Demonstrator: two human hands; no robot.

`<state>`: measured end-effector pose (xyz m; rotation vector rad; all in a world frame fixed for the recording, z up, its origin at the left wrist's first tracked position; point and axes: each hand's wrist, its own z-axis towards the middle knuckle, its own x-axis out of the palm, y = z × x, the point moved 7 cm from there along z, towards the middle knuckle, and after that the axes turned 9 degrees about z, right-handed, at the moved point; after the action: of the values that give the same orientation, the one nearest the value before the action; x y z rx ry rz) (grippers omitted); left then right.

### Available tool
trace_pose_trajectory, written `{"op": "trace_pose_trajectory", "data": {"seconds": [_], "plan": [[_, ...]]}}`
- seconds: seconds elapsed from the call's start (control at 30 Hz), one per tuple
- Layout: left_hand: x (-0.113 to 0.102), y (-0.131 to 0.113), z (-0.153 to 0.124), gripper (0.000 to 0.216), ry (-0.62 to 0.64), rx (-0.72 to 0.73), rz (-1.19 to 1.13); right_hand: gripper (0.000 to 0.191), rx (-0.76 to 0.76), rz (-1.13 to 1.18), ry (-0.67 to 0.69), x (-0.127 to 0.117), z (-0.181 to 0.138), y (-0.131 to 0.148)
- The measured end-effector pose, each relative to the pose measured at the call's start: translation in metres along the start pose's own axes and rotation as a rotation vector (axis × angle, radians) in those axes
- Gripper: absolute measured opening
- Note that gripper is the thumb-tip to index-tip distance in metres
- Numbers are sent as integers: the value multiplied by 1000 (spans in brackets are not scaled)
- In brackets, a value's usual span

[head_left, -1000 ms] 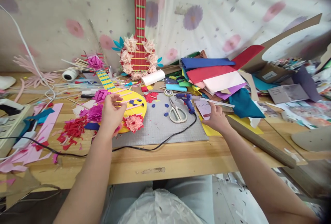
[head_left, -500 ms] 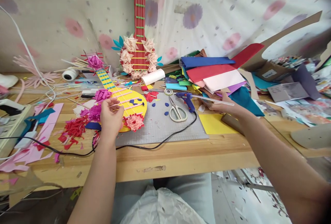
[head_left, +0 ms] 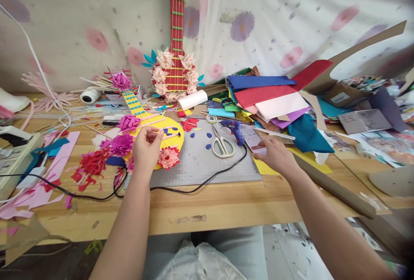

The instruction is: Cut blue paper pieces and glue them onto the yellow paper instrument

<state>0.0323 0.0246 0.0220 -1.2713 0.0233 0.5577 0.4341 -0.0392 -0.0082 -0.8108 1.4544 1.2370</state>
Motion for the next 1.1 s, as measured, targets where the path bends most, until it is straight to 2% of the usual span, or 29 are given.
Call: {"op": "trace_pose_trajectory", "data": {"seconds": [0.1, 0.2, 0.3, 0.4, 0.5, 0.6, 0.8, 1.1], "plan": [[3, 1, 1, 19, 0, 3, 94, 14, -83, 145, 137, 8, -4, 41], [6, 0, 2, 18, 0, 28, 139, 5, -290, 351, 110, 26, 3, 104], [4, 0, 5, 19, 1, 56, 142, 10, -411, 438, 95, 54, 21, 158], [-7, 3, 10, 20, -27, 66, 159, 22, -464, 420, 57, 75, 41, 190], [-22, 7, 16, 21, -81, 61, 183, 33, -495, 383, 56, 86, 50, 200], [-27, 9, 18, 22, -94, 50, 188, 37, -531, 373, 67, 91, 49, 200], [-20, 8, 18, 19, -50, 56, 177, 38, -571, 366, 77, 99, 48, 199], [-16, 11, 19, 16, -19, 51, 162, 32, -516, 381, 77, 103, 53, 198]]}}
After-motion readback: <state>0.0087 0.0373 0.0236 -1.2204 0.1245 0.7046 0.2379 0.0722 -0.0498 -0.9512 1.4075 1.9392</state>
